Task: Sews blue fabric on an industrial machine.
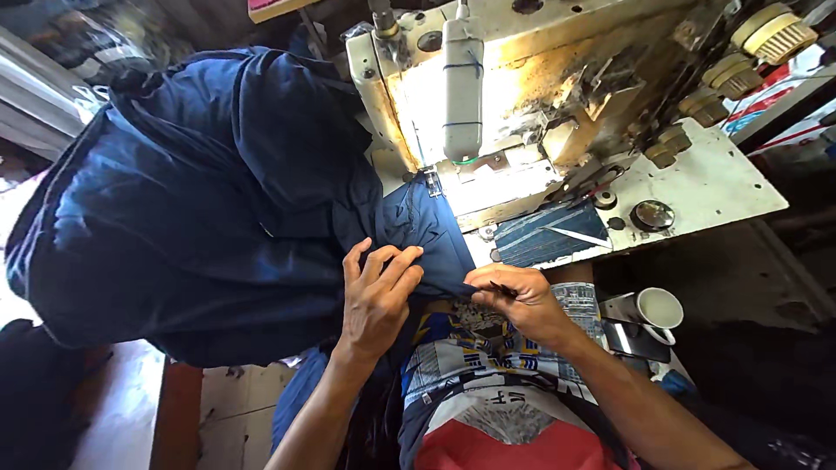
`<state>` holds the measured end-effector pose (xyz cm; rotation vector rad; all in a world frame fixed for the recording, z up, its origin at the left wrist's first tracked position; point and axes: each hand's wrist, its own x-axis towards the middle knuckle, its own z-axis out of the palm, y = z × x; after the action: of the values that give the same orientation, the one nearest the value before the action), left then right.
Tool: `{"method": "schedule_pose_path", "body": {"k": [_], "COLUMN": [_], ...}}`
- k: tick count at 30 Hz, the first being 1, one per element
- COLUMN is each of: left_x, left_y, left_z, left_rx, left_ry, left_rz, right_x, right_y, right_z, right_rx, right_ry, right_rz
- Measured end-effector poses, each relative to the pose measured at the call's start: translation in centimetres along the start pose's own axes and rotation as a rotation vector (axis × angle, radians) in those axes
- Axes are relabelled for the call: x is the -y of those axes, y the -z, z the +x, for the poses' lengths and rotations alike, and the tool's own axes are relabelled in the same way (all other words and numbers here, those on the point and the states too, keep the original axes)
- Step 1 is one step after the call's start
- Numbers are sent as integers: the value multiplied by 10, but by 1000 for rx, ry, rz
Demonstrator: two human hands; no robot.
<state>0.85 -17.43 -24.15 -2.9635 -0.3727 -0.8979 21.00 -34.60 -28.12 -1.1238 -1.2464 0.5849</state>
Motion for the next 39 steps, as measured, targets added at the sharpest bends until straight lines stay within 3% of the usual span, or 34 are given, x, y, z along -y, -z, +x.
{"method": "schedule_pose_path", "body": {"k": [12, 19, 24, 27, 32, 35, 39], "left_x": [34, 62, 59, 62, 125, 127, 65], "left_y": [-2, -3, 13, 26, 65, 93, 109], "left_z": [50, 76, 83, 89, 97, 93, 78], "left_rx": [19, 46, 234, 341, 365, 302, 160], "left_ry": [-38, -79, -89, -80, 66, 2, -153], "left_rz": [74, 21, -136, -51, 123, -88, -543], "right_x": [-18, -23, -28, -30, -28, -26, -16], "right_y": [-7, -14, -15, -15, -13, -10, -1], "right_z": [41, 73, 81, 82, 84, 88, 91], "right_rx": [-182, -223, -236, -238, -222, -187, -17], "right_ry": [-113, -46, 19, 27, 12, 15, 43], "right_rz": [-16, -34, -38, -32, -70, -120, -211]}}
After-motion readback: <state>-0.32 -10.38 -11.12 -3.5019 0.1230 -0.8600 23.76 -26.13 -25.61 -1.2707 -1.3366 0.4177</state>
